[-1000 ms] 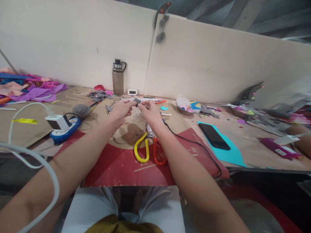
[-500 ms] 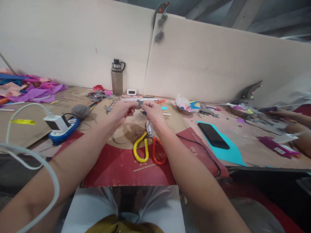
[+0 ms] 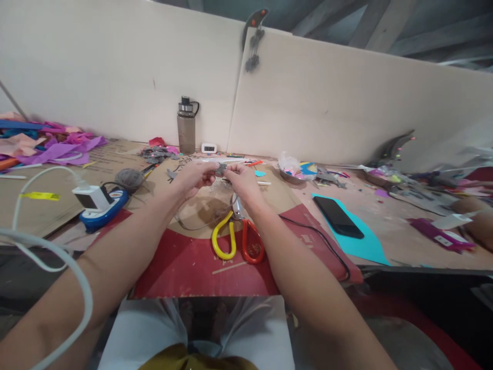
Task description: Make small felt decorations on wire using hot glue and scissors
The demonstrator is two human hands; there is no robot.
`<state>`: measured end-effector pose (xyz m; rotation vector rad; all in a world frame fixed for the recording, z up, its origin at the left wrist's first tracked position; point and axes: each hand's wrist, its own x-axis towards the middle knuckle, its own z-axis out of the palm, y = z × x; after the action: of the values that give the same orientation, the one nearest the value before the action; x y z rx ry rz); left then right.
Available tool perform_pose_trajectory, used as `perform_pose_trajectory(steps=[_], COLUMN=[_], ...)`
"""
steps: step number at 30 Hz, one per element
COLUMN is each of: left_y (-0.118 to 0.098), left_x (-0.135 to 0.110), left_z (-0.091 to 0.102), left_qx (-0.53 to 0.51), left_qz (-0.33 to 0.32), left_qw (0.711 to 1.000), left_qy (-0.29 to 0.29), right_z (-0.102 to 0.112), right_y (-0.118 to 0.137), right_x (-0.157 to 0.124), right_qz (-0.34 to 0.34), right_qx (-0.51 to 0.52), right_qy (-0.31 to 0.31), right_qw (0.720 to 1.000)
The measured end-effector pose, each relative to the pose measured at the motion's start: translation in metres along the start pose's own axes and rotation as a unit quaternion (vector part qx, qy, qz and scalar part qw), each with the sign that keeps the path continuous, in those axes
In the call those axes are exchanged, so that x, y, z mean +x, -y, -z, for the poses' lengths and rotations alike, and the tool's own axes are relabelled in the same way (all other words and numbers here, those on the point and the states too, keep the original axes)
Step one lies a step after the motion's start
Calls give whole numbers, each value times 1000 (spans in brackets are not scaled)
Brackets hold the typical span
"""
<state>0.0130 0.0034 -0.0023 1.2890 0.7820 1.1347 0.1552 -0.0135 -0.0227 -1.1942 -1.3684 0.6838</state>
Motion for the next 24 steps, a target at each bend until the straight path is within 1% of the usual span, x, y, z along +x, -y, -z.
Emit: perform_pose_trajectory(steps=[2,3,6,8,10,13,15,18,19,21,24], left_y=[-2,-1,4,7,7,1,-2,-1,1,4,6], left_x=[0,0,4,6,5,2,0,2,3,7,14], left_z=[2,3,7,8,8,8,10,15,17,21,31], left_qx=[-10,2,76,107,100,53,52,110,125,152,191], left_qz=[17,14,-21,-36,-23,32,52,32,21,-7,-56], left_qw=[1000,1000,997,994,995,998,996,992,991,988,977], left_qy=[17,19,3,-6,-1,24,45,50,46,12,-75], right_z=[2,3,2,1,0,1,1,-2,-3,-4,-4], right_y=[-1,-1,-1,0,2,4,4,-1,-2,-5,-7], right_x=[1,1,2,1,-1,-4,-4,-2,0,2,2], right_qz=[-14,-16,-6,0,1,-13,-17,-13,-12,-9,5], right_qx=[6,8,0,-6,-9,-4,1,4,6,10,5], right_qy=[4,8,21,27,32,29,29,41,45,49,59], right_qw=[1000,1000,1000,1000,999,999,999,999,999,999,998])
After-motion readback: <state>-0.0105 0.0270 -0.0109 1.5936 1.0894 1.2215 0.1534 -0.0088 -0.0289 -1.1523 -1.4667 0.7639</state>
